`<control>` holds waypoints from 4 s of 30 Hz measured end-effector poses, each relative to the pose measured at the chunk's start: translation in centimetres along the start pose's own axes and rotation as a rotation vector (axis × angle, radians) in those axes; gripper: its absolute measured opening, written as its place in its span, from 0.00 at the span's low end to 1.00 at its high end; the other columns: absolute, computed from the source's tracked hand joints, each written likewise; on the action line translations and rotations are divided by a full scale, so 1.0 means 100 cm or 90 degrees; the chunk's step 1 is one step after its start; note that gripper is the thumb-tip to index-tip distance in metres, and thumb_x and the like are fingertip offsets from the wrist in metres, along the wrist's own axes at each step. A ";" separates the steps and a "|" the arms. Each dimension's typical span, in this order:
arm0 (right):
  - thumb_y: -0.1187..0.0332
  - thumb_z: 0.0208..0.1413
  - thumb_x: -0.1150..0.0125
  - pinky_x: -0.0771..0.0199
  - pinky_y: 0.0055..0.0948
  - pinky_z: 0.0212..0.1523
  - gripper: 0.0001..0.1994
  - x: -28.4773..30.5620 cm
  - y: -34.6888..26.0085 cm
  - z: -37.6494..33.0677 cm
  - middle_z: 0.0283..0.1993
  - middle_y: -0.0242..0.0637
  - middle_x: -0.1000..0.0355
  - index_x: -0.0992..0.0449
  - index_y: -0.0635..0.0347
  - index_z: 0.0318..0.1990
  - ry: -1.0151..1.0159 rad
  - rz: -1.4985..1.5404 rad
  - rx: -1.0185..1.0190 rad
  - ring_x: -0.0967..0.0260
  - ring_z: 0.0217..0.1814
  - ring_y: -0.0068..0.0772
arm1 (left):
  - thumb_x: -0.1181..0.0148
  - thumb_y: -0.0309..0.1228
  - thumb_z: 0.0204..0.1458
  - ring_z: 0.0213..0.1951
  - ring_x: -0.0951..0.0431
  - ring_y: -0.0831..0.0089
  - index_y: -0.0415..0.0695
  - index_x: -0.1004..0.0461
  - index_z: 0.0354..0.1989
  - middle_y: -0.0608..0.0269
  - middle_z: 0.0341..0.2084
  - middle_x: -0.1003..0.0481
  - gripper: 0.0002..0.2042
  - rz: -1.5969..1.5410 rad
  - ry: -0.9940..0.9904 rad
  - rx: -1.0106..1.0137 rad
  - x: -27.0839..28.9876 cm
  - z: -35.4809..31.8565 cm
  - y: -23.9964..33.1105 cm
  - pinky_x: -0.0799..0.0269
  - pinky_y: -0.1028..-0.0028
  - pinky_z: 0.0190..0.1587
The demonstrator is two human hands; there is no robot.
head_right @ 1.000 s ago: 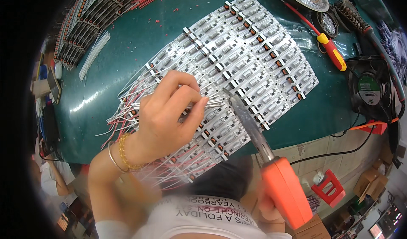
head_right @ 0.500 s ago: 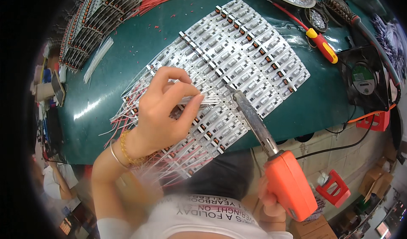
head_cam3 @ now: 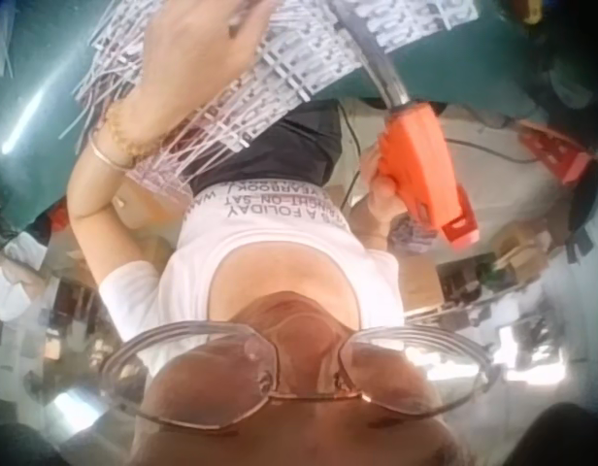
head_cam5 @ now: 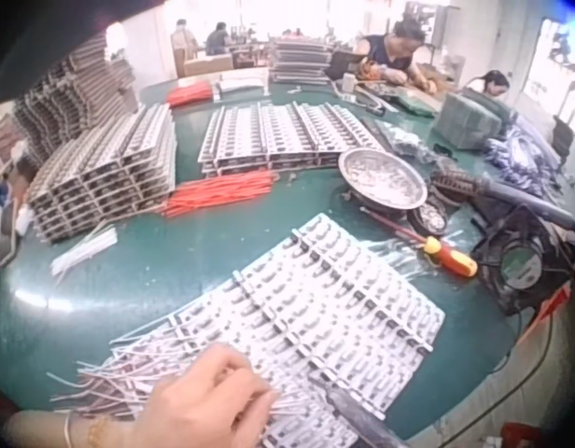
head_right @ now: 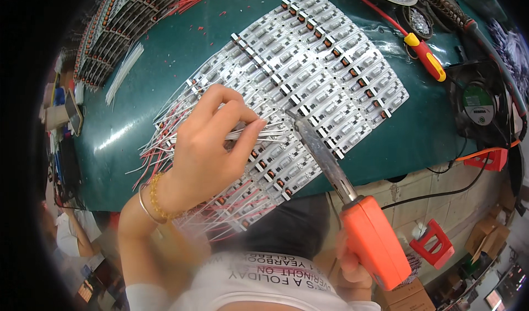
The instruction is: The person uses a soldering iron to attach red and white wires to a grid of electronic components on a workbench. They repeatedly pick up individual wires, position them on the component grid, and apply the soldering iron to secure the connections.
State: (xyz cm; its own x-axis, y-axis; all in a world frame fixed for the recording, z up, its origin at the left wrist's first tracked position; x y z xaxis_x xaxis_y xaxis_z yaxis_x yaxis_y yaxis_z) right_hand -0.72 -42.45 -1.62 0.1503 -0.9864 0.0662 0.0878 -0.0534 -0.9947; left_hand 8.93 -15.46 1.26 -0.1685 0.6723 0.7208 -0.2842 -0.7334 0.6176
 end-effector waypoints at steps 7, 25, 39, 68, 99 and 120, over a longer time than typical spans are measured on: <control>0.45 0.55 0.38 0.35 0.27 0.34 0.34 0.025 0.019 -0.017 0.30 0.29 0.33 0.34 0.68 0.56 -0.062 -0.089 -0.048 0.36 0.29 0.23 | 0.34 0.20 0.44 0.19 0.28 0.70 0.40 0.27 0.28 0.62 0.30 0.29 0.07 0.054 0.012 0.004 -0.004 -0.001 0.000 0.34 0.72 0.19; 0.52 0.52 0.31 0.30 0.31 0.38 0.27 0.028 0.025 -0.027 0.35 0.36 0.29 0.26 0.67 0.49 -0.022 -0.012 -0.039 0.30 0.35 0.29 | 0.34 0.21 0.43 0.17 0.29 0.73 0.41 0.27 0.27 0.63 0.30 0.29 0.07 0.055 0.034 -0.016 -0.005 -0.002 -0.003 0.36 0.73 0.17; 0.49 0.55 0.34 0.30 0.38 0.53 0.35 0.049 0.040 -0.057 0.58 0.48 0.30 0.33 0.70 0.60 -0.073 -0.191 -0.102 0.29 0.56 0.42 | 0.34 0.20 0.43 0.16 0.31 0.73 0.41 0.28 0.27 0.63 0.30 0.29 0.07 0.060 0.039 -0.032 -0.006 -0.002 -0.002 0.37 0.73 0.16; 0.62 0.64 0.44 0.43 0.21 0.15 0.18 0.013 -0.044 0.170 0.13 0.29 0.41 0.29 0.74 0.45 0.259 -0.055 0.085 0.45 0.11 0.19 | 0.36 0.21 0.48 0.19 0.26 0.69 0.39 0.27 0.28 0.57 0.36 0.29 0.04 -0.086 -0.002 -0.041 0.003 -0.005 -0.005 0.31 0.72 0.19; 0.37 0.54 0.45 0.36 0.30 0.26 0.32 0.021 -0.005 -0.021 0.25 0.33 0.33 0.28 0.63 0.42 -0.049 -0.222 -0.079 0.36 0.24 0.33 | 0.34 0.20 0.42 0.16 0.30 0.75 0.41 0.28 0.27 0.62 0.32 0.27 0.08 0.036 0.042 -0.044 -0.011 -0.008 0.001 0.37 0.75 0.16; 0.57 0.58 0.46 0.38 0.28 0.25 0.16 0.027 0.017 -0.034 0.22 0.27 0.36 0.30 0.56 0.23 0.006 -0.053 0.053 0.37 0.23 0.29 | 0.34 0.19 0.43 0.17 0.31 0.79 0.40 0.24 0.28 0.61 0.34 0.29 0.05 0.010 -0.012 -0.041 -0.012 -0.008 0.012 0.41 0.77 0.17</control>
State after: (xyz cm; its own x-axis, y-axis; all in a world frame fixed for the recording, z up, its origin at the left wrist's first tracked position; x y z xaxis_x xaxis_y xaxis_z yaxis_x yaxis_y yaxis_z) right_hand -3.55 -45.76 -3.44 0.1294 -0.9806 0.1474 0.1809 -0.1228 -0.9758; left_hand 8.03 -17.02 0.86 -0.1557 0.6580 0.7367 -0.3421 -0.7356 0.5847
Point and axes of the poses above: each hand's wrist, its own z-axis towards the middle knuckle, its own x-axis out of the back of the hand, y = z × x, the point moved 1 cm from there along z, towards the middle knuckle
